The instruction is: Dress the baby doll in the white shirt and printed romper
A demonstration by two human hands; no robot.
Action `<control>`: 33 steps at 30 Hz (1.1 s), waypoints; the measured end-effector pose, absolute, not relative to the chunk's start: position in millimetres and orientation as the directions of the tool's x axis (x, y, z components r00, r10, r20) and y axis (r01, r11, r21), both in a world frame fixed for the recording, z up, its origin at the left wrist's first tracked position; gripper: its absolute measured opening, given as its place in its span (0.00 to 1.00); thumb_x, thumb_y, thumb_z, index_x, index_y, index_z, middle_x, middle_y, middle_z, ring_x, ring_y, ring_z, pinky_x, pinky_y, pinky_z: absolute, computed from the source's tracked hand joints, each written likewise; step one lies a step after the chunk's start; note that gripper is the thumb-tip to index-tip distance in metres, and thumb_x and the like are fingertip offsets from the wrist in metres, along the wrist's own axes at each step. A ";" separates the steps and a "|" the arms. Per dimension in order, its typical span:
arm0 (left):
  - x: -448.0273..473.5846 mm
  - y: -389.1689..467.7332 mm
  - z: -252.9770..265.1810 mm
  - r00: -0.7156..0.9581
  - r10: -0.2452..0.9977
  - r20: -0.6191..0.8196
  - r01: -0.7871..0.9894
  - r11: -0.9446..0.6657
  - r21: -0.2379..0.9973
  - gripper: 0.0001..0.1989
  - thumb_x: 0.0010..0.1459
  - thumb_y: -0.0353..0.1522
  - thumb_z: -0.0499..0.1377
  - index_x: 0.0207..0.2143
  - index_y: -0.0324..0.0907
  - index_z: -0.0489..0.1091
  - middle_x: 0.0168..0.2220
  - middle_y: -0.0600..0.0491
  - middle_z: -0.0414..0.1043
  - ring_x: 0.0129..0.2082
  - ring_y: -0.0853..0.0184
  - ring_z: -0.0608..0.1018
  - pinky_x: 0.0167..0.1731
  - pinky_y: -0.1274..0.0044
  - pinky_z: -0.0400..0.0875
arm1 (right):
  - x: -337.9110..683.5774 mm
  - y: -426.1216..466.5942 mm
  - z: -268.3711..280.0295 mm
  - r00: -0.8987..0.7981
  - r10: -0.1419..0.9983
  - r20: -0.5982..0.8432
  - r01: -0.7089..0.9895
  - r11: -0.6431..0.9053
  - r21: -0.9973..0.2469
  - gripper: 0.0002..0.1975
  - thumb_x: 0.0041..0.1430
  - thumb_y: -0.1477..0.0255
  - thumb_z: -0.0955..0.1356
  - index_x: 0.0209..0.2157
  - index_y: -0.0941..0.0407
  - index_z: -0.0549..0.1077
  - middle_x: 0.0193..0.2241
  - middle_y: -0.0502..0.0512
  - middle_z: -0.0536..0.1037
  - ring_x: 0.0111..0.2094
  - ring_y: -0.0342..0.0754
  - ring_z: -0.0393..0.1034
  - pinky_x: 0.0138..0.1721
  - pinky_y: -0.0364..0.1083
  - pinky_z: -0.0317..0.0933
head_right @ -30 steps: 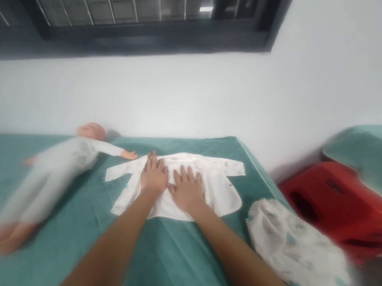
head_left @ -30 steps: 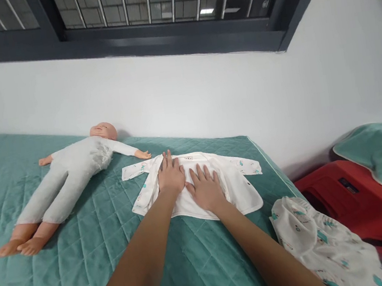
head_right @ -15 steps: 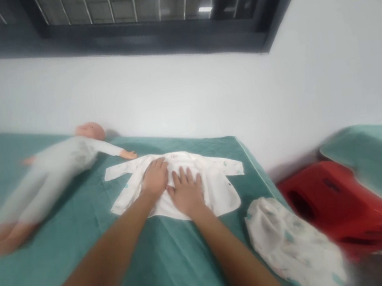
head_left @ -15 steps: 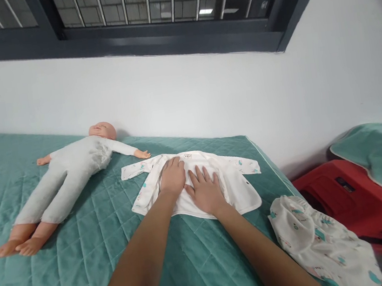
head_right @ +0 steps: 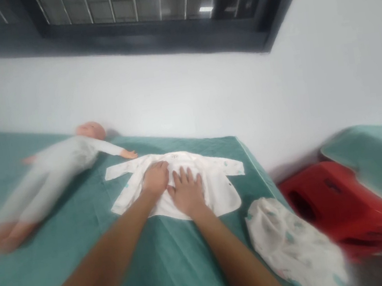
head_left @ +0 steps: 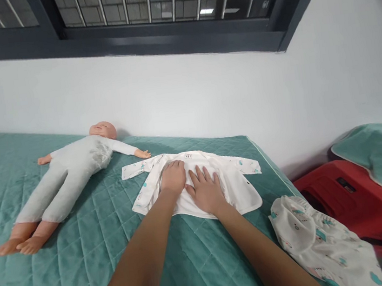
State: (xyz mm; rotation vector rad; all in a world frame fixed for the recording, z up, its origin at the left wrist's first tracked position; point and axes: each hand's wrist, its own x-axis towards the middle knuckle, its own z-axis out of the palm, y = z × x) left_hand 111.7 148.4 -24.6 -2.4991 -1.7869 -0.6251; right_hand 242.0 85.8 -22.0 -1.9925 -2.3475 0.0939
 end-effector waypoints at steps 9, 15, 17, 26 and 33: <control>107.3 133.8 -6.8 0.240 0.904 0.354 0.857 -0.368 0.360 0.16 0.64 0.26 0.48 0.51 0.38 0.68 0.48 0.45 0.75 0.48 0.61 0.76 0.49 0.69 0.69 | 241.2 82.7 -14.0 -0.145 0.989 0.038 0.987 0.147 -0.064 0.32 0.68 0.54 0.51 0.67 0.54 0.52 0.70 0.60 0.45 0.69 0.63 0.37 0.63 0.67 0.34; 21.8 89.9 22.1 0.108 0.796 0.596 0.694 -0.490 0.528 0.16 0.65 0.27 0.46 0.51 0.44 0.68 0.54 0.52 0.72 0.55 0.69 0.72 0.57 0.75 0.65 | 193.1 92.7 5.4 -0.233 0.922 0.309 0.962 0.265 -0.065 0.26 0.67 0.66 0.56 0.63 0.59 0.59 0.67 0.61 0.56 0.67 0.55 0.46 0.65 0.57 0.41; -34.9 77.1 27.9 -0.004 0.759 0.652 0.660 -0.487 0.572 0.15 0.65 0.28 0.47 0.48 0.44 0.69 0.53 0.50 0.72 0.55 0.67 0.72 0.58 0.73 0.65 | 161.1 106.4 16.4 -0.263 0.888 0.378 0.940 0.323 -0.106 0.25 0.66 0.68 0.56 0.62 0.60 0.61 0.65 0.60 0.59 0.66 0.53 0.49 0.64 0.53 0.44; -268.7 76.4 30.4 -0.450 0.766 0.459 0.688 -0.031 0.725 0.21 0.59 0.38 0.55 0.53 0.41 0.67 0.57 0.43 0.63 0.55 0.56 0.71 0.57 0.61 0.64 | 10.7 218.8 53.1 -0.194 0.934 0.301 0.852 0.313 -0.419 0.29 0.67 0.62 0.56 0.64 0.63 0.54 0.58 0.66 0.68 0.58 0.57 0.62 0.59 0.52 0.52; -291.6 114.5 20.4 -0.356 0.934 -0.041 0.133 0.094 0.987 0.23 0.57 0.45 0.59 0.48 0.40 0.73 0.45 0.46 0.77 0.46 0.55 0.77 0.46 0.66 0.72 | -66.1 297.2 51.0 -0.234 0.963 0.134 0.813 0.270 -0.516 0.39 0.65 0.51 0.53 0.65 0.68 0.48 0.52 0.72 0.74 0.51 0.60 0.71 0.52 0.55 0.61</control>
